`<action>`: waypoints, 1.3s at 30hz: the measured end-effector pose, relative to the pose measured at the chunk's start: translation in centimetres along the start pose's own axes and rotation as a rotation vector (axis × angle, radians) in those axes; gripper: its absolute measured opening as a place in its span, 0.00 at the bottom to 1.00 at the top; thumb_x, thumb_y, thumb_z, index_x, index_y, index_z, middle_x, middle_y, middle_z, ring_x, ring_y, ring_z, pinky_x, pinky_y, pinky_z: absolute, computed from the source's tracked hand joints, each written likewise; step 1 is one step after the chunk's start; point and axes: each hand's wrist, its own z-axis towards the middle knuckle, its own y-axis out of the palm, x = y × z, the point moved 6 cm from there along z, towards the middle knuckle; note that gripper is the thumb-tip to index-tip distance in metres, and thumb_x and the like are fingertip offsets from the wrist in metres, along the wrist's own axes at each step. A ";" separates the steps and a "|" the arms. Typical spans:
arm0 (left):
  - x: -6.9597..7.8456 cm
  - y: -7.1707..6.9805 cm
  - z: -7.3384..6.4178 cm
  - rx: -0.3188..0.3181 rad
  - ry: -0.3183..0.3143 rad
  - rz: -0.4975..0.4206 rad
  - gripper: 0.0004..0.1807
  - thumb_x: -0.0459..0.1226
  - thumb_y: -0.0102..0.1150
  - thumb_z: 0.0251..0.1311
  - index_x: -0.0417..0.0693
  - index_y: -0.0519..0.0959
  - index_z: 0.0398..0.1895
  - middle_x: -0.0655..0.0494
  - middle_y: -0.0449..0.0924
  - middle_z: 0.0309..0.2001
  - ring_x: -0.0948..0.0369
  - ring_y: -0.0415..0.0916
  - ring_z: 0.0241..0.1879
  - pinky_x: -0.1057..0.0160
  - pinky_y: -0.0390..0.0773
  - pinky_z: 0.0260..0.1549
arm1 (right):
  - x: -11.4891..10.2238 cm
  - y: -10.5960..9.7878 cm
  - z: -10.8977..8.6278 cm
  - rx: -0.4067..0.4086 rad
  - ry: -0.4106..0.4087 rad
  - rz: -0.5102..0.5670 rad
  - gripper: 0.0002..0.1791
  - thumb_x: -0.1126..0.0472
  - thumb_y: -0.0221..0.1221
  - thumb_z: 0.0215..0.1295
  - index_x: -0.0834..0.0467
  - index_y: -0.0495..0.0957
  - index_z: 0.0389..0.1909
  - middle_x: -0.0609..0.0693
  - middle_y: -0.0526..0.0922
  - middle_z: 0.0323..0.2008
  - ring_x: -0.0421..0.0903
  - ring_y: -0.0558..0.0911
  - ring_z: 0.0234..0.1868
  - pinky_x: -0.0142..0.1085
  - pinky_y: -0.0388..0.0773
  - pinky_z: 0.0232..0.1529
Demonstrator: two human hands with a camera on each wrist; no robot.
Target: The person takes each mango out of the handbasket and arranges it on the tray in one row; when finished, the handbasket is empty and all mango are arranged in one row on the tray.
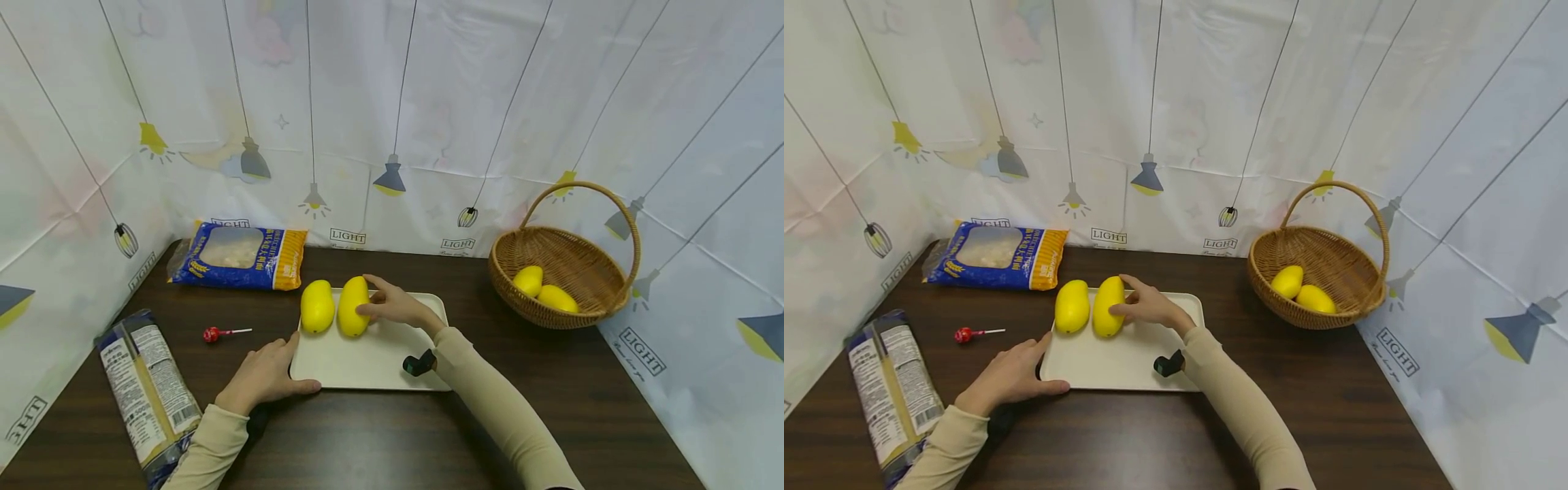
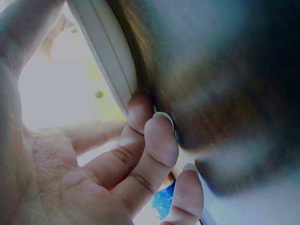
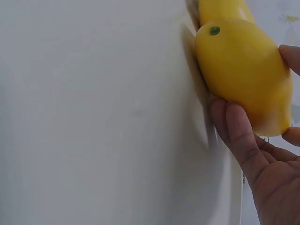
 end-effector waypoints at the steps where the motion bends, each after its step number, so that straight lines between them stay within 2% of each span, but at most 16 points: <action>1: 0.0 0.0 0.0 -0.001 -0.001 -0.001 0.62 0.68 0.70 0.45 0.39 0.60 0.76 0.36 0.78 0.60 0.45 0.78 0.56 0.36 0.75 0.54 | -0.1 0.1 0.1 0.000 -0.003 -0.003 0.50 0.38 0.64 0.62 0.40 0.48 0.80 0.59 0.77 0.63 0.51 0.80 0.58 0.52 0.74 0.65; 8: 0.2 0.1 -0.1 0.005 0.003 -0.003 0.62 0.67 0.70 0.44 0.40 0.60 0.76 0.38 0.79 0.59 0.46 0.79 0.55 0.37 0.76 0.52 | -0.1 0.5 0.5 -0.026 0.014 0.028 0.50 0.40 0.62 0.64 0.42 0.45 0.81 0.60 0.74 0.65 0.51 0.81 0.57 0.53 0.72 0.67; 15: 0.2 0.0 -0.1 0.017 0.007 0.001 0.62 0.67 0.70 0.44 0.39 0.61 0.76 0.38 0.79 0.58 0.47 0.79 0.54 0.38 0.76 0.51 | 0.0 -0.2 0.3 -0.019 0.007 -0.030 0.49 0.41 0.61 0.66 0.47 0.46 0.81 0.59 0.75 0.63 0.47 0.85 0.43 0.46 0.78 0.60; 17: 0.2 0.0 -0.1 0.018 0.007 0.002 0.62 0.67 0.70 0.44 0.40 0.61 0.76 0.38 0.79 0.58 0.46 0.79 0.55 0.38 0.76 0.52 | 0.1 -0.4 0.2 -0.016 0.003 -0.046 0.49 0.41 0.61 0.66 0.49 0.47 0.81 0.60 0.75 0.63 0.46 0.85 0.42 0.46 0.77 0.60; 23: 0.1 -0.1 -0.2 0.021 0.007 0.006 0.62 0.67 0.70 0.44 0.40 0.61 0.76 0.38 0.79 0.59 0.45 0.79 0.55 0.37 0.76 0.52 | 0.3 -0.5 0.0 -0.016 0.004 -0.007 0.47 0.43 0.63 0.65 0.49 0.51 0.80 0.60 0.75 0.63 0.48 0.85 0.46 0.51 0.73 0.66; 31: 0.0 0.1 -0.1 0.012 0.000 0.008 0.62 0.68 0.70 0.44 0.40 0.60 0.76 0.38 0.79 0.59 0.46 0.79 0.55 0.37 0.75 0.52 | 0.0 0.1 0.2 -0.028 -0.008 0.000 0.47 0.44 0.63 0.65 0.47 0.51 0.80 0.59 0.74 0.65 0.57 0.77 0.65 0.54 0.70 0.69; 39: 0.0 0.0 -0.1 0.030 0.005 0.000 0.62 0.68 0.71 0.43 0.42 0.61 0.76 0.38 0.79 0.58 0.45 0.79 0.54 0.37 0.76 0.51 | -0.1 -0.1 0.3 -0.018 -0.006 -0.042 0.46 0.43 0.62 0.65 0.48 0.52 0.79 0.59 0.75 0.64 0.55 0.79 0.62 0.52 0.72 0.67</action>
